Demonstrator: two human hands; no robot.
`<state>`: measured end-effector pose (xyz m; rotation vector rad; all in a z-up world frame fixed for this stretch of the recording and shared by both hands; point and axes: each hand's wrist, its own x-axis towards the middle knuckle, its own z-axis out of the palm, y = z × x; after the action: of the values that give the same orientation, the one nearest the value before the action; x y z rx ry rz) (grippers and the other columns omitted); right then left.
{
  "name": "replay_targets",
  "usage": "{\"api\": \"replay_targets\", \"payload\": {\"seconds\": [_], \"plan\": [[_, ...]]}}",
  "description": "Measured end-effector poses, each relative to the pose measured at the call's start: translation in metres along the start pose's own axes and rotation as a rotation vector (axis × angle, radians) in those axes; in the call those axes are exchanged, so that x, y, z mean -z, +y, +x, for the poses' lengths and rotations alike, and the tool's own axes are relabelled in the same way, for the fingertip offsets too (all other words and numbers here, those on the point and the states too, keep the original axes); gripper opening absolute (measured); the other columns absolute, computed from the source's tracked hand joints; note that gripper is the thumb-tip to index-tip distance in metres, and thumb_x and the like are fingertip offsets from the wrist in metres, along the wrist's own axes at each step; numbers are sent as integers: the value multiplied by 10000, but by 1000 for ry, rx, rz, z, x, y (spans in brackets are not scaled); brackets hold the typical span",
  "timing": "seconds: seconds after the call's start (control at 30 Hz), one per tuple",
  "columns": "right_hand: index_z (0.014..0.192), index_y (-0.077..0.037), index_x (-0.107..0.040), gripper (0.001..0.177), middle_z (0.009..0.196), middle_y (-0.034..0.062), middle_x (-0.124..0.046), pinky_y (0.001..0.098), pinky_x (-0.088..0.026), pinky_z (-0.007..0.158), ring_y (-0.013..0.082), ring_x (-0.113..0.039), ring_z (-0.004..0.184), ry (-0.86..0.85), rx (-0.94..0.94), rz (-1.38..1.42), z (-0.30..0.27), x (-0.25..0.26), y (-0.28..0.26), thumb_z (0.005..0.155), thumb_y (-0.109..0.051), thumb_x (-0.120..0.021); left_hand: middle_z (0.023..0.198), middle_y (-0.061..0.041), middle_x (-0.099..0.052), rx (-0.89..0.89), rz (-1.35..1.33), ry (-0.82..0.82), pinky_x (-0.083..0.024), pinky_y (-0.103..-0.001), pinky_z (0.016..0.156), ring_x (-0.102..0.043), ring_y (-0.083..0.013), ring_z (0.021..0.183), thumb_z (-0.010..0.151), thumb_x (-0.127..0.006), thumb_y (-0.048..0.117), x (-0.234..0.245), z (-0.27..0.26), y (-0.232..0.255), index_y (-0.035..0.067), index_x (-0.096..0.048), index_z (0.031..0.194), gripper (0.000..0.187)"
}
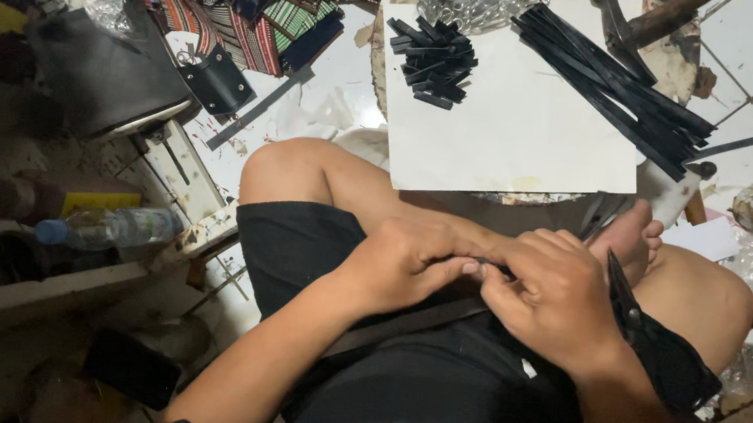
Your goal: The person sits cross-legged on the floor and repeatedly cuts long black strips into smaller pieces using scissors. The cut pieces are placed on a white board on the floor.
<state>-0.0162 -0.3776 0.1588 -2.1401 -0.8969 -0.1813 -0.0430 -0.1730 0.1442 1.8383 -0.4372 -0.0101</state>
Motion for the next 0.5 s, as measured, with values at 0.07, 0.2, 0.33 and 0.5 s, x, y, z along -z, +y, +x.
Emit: {"api": "replay_targets", "payload": {"seconds": [0.07, 0.2, 0.33, 0.5], "plan": [[756, -54, -695, 159, 606, 102, -581, 424, -463, 607, 339, -623, 607, -25, -3, -67, -3, 2, 4, 887, -139, -723, 865, -191, -765, -1, 9, 9, -609, -428, 746, -762, -362, 820, 928, -719, 64, 2, 13, 14, 24, -764, 1003, 96], [916, -56, -751, 192, 838, 140, -682, 503, -426, 953, 350, -668, 926, 81, 18, -417, -2, 14, 6, 909, -239, -807, 848, -142, -765, 8, -16, 77, -601, -397, 762, -757, -334, 829, 922, -736, 121, -18, 14, -39, 77, -776, 987, 88], [1051, 26, -795, 109, 1137, 190, -805, 471, -548, 939, 363, -753, 1045, 192, -188, -587, -70, 48, 39, 968, -22, -742, 981, 9, -807, 395, 51, 135, -566, -263, 880, -751, -118, 952, 928, -705, 280, -16, 31, -70, 167, -803, 969, 156], [1074, -139, -719, 629, 1110, 206, -766, 516, -513, 905, 476, -701, 1078, -452, -1464, -572, -151, 75, 49, 852, -725, -661, 707, 107, -719, 629, -72, 289, -478, -201, 684, -584, 10, 686, 869, -727, 260, -10, 42, -90, 176, -815, 876, 122]]}}
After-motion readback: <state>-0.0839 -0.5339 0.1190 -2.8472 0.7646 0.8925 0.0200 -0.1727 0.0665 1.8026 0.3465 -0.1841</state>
